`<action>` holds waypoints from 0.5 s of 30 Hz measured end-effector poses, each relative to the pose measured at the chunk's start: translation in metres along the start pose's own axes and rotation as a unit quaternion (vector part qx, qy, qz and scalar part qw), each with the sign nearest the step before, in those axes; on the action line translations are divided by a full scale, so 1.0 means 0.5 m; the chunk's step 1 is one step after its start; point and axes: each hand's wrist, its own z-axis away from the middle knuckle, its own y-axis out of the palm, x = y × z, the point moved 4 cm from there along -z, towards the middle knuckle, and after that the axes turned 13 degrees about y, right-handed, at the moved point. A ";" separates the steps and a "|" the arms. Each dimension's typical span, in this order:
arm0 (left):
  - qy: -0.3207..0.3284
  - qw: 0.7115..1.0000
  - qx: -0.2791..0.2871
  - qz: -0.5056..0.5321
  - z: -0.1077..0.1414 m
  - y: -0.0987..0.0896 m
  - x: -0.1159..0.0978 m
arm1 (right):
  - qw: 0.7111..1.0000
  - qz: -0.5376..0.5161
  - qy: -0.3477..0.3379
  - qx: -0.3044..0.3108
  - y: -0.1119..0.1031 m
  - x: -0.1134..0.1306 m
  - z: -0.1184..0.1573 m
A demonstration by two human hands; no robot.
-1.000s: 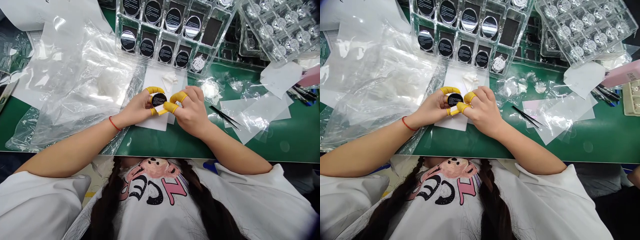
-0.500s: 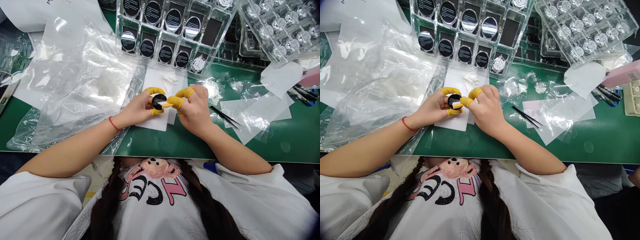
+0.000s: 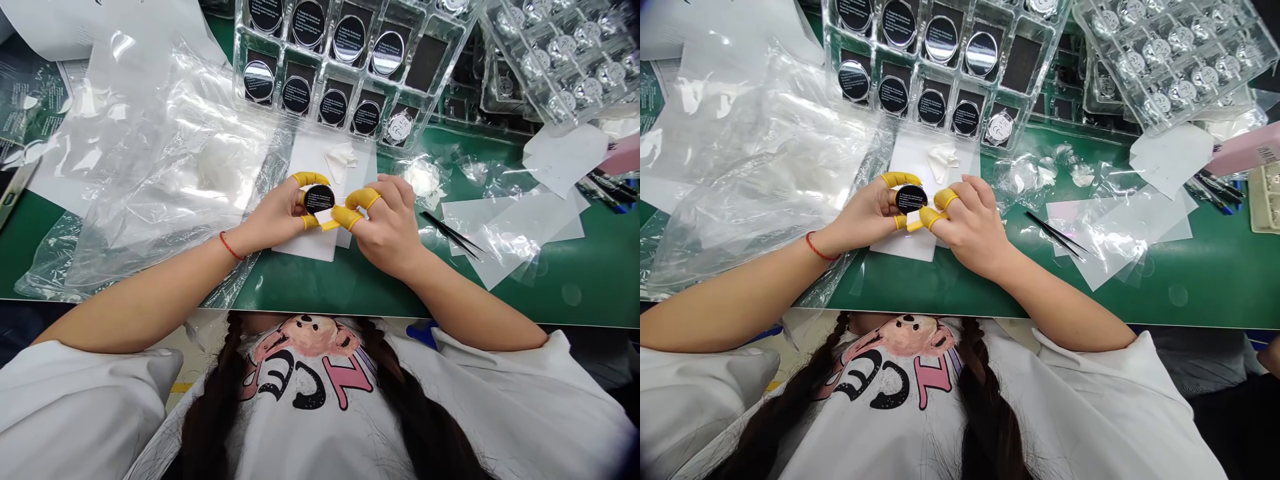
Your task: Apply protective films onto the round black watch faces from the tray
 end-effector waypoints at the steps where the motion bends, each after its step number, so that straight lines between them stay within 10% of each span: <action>1: -0.001 1.000 0.000 0.005 0.000 0.000 0.001 | 1.000 0.001 0.001 0.004 0.001 -0.001 0.000; 15: -0.012 0.999 -0.033 0.009 -0.005 -0.010 0.009 | 0.999 -0.020 0.001 0.042 0.017 -0.010 0.000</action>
